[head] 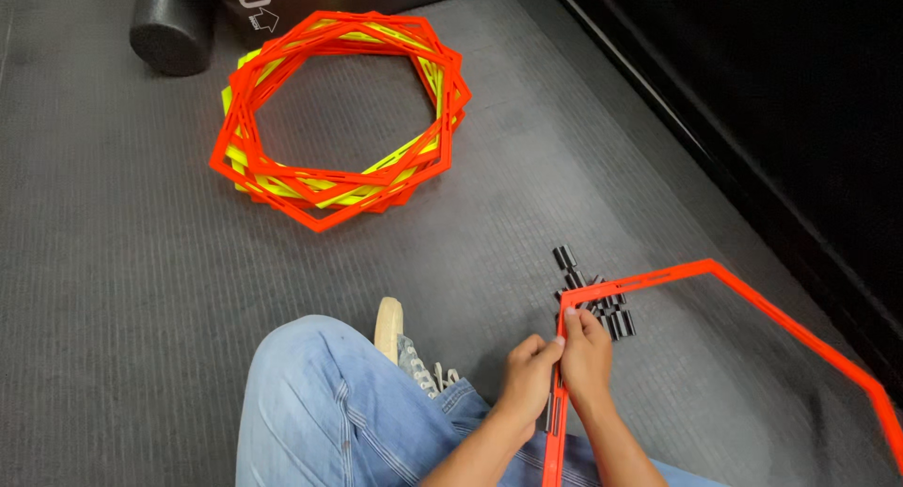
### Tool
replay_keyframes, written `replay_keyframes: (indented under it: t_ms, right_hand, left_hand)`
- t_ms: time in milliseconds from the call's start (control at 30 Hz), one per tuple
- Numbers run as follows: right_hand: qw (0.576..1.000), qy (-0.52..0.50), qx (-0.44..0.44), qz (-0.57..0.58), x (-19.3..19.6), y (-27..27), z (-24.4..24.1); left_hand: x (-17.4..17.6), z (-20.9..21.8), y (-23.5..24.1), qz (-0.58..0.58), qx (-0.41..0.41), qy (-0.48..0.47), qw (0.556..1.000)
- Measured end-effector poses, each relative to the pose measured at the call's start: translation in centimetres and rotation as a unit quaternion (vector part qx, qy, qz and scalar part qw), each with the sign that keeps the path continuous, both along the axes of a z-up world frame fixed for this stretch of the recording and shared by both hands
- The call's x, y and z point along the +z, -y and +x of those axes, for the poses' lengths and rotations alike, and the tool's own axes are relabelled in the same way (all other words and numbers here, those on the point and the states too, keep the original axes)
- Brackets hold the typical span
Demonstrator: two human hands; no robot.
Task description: The person sits on the floor and assembles orange hexagonal frames using black plastic connectors. They pick up frames and connectors, align the pieces, and insert the connectors into the frame slots to join them together.
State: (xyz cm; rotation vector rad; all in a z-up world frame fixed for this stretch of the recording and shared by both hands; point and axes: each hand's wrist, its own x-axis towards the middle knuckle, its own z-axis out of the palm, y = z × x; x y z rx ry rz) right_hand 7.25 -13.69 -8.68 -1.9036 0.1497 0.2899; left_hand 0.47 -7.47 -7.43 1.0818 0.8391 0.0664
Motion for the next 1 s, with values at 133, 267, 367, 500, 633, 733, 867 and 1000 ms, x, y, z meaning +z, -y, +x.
replay_keyframes:
  t_ms: [133, 267, 367, 500, 633, 733, 867, 1000]
  right_hand:
    - [0.999, 0.003, 0.010, -0.046, 0.5, -0.1, -0.2]
    - [0.998, 0.031, 0.022, -0.054, 0.3, -0.1, -0.4]
    - [0.998, 0.041, 0.025, -0.049, 0.4, -0.1, -0.7]
    - [0.997, 0.057, 0.024, -0.037, 0.6, -0.3, -0.8]
    - [0.996, 0.080, 0.026, -0.018, 0.4, -0.2, -0.9]
    - [0.994, 0.101, 0.027, -0.020, 0.2, 0.0, -1.0]
    - [0.994, 0.098, 0.028, -0.032, 0.2, -0.1, -1.1]
    - [0.995, 0.094, 0.028, -0.033, -0.2, 0.0, -1.0]
  left_hand:
    - [-3.3, 0.4, 1.7, -0.130, 0.112, 0.058, 0.983]
    - [-2.1, 0.3, 1.5, -0.149, 0.144, 0.031, 0.978]
    - [-2.0, 0.2, 1.6, -0.156, 0.152, 0.006, 0.976]
    - [-3.1, 0.5, 1.8, -0.186, 0.175, 0.010, 0.967]
    - [-3.4, 0.6, 1.7, -0.178, 0.175, 0.009, 0.968]
    - [-1.9, 0.6, 1.3, -0.227, 0.174, -0.010, 0.958]
    - [-1.7, 0.7, 1.1, -0.233, 0.165, -0.027, 0.958]
    - [-2.7, 0.8, 1.2, -0.226, 0.166, -0.044, 0.959]
